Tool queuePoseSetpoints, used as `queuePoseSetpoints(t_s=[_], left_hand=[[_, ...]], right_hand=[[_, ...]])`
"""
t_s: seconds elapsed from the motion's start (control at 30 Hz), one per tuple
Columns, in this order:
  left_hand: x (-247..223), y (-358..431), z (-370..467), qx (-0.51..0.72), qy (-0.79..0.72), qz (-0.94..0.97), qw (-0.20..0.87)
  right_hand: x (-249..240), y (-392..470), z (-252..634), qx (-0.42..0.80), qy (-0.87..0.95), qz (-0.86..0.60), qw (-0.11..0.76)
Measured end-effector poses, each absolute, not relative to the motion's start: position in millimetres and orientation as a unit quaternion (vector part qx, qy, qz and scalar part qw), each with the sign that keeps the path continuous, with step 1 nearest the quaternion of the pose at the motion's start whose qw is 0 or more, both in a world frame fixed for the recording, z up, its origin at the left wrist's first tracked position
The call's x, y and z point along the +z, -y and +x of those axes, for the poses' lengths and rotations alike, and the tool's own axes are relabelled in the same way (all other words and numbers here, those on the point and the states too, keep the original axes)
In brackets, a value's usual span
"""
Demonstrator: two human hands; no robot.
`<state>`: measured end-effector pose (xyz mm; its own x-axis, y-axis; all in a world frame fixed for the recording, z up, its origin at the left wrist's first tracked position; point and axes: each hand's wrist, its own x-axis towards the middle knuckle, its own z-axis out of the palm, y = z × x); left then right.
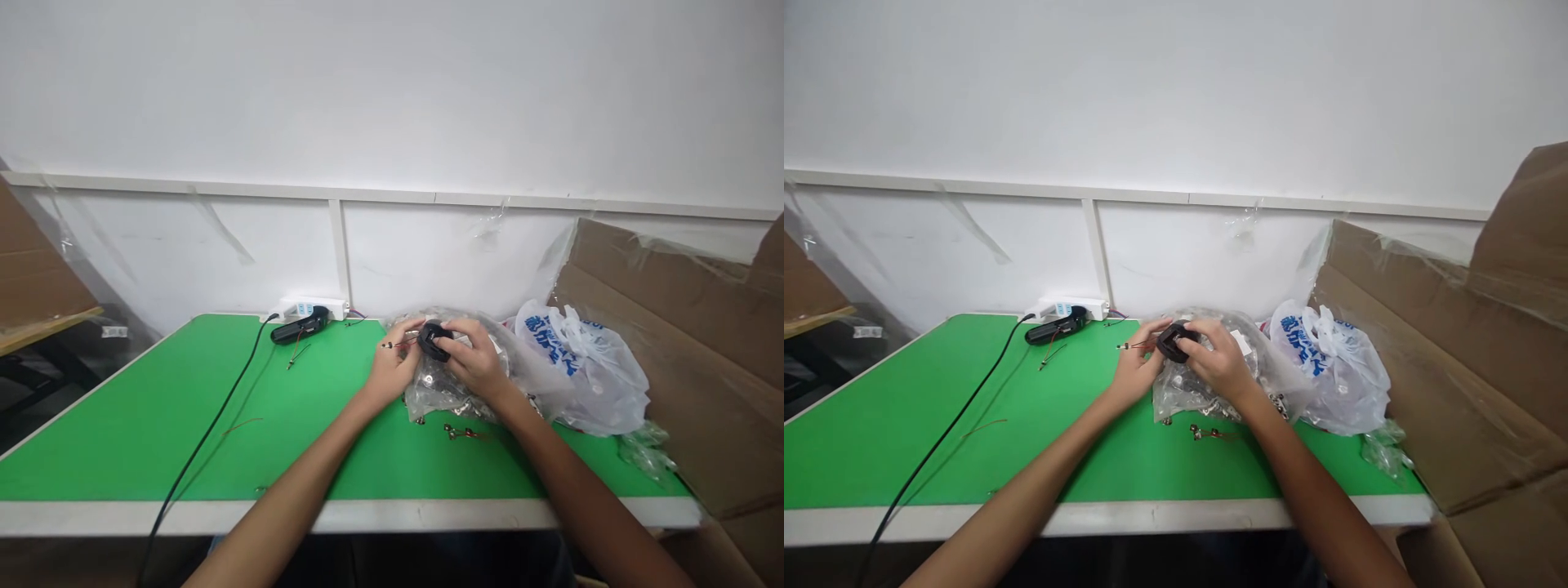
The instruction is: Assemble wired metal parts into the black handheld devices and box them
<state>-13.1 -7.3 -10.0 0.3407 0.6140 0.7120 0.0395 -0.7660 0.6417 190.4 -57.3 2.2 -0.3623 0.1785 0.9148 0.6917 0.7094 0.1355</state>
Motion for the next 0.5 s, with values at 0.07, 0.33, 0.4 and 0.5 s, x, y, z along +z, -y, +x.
queuePoseSetpoints(t_s=[0.07,0.33,0.4,0.5], left_hand=[[-11,3,-15,0.529,-0.214,0.789,0.229],[-1,-2,-31,0.461,-0.117,0.878,0.059],[-2,-3,-33,0.457,-0.103,0.882,0.049],[-3,-5,-34,0.450,-0.081,0.889,0.031]], right_hand=[[4,57,193,-0.267,0.781,-0.284,0.489],[3,58,192,-0.216,0.809,-0.282,0.468],[2,59,193,-0.226,0.810,-0.281,0.462],[3,60,198,-0.276,0.809,-0.278,0.437]])
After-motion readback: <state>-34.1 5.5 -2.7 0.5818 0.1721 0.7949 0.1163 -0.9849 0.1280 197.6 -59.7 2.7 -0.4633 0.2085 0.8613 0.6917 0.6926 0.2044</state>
